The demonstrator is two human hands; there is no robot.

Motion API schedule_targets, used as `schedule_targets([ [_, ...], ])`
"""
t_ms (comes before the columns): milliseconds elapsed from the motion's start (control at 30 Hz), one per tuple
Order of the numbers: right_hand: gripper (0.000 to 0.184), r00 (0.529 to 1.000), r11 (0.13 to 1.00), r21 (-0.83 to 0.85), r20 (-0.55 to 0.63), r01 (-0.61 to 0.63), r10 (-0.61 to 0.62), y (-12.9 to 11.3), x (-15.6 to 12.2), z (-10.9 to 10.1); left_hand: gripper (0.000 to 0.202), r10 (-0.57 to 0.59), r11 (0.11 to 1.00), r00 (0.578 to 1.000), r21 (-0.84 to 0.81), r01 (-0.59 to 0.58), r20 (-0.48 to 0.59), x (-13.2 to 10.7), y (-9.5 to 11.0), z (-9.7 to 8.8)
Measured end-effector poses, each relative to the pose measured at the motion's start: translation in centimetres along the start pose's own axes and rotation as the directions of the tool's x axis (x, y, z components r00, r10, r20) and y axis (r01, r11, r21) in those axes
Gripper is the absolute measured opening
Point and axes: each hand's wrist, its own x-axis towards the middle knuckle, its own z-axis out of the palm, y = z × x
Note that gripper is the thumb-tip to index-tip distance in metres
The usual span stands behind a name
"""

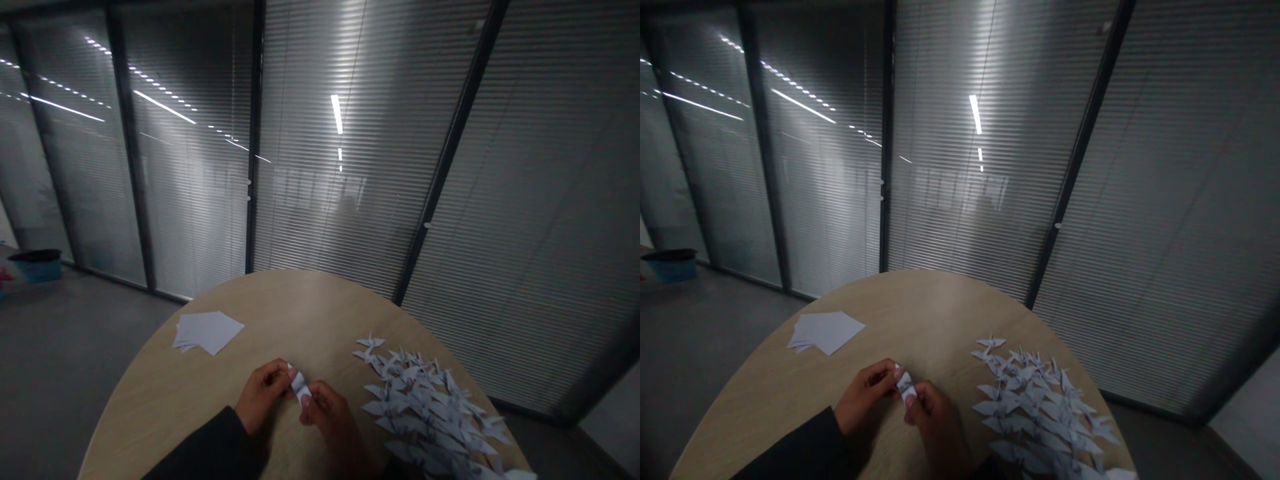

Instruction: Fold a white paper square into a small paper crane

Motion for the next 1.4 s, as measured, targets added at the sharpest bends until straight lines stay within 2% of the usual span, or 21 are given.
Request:
schedule_targets([
  [233,0.032,1.0,0.995,-0.1,0.018,0.014,-0.013,-0.2,0.0,-0.4,0.045,-0.108,0.992,0.994,-0.072,0.106,-0.029,0.4,-0.9,-0.8],
  [500,0.026,0.997,0.991,-0.125,0.062,0.05,-0.042,-0.9,-0.1,-0.7,0.039,-0.192,0.952,0.981,-0.239,0.188,0.009,0.3,-1.4,-0.8],
  [667,0.024,0.997,0.988,-0.139,0.057,0.062,-0.054,-1.0,-0.2,-0.8,0.035,-0.285,0.883,0.957,-0.376,0.281,0.048,0.2,-0.9,-0.7],
  [900,0.02,0.993,0.984,-0.144,0.063,0.103,-0.095,-1.5,-0.4,-0.7,0.02,-0.434,0.727,0.89,-0.53,0.437,0.138,0.3,-0.7,-0.8],
  [1100,0.023,0.98,0.965,-0.175,0.084,0.195,-0.182,-1.3,-0.4,-0.7,0.019,-0.489,0.661,0.854,-0.563,0.496,0.179,0.3,-0.5,-0.9],
  [1333,0.023,0.964,0.956,-0.163,0.149,0.242,-0.218,-1.4,-0.2,-1.0,0.022,-0.504,0.656,0.835,-0.532,0.535,0.218,0.1,-0.8,-1.0],
  [1400,0.024,0.959,0.954,-0.147,0.158,0.26,-0.237,-1.5,-0.3,-1.0,0.02,-0.464,0.685,0.851,-0.51,0.521,0.246,0.0,-0.9,-1.1],
])
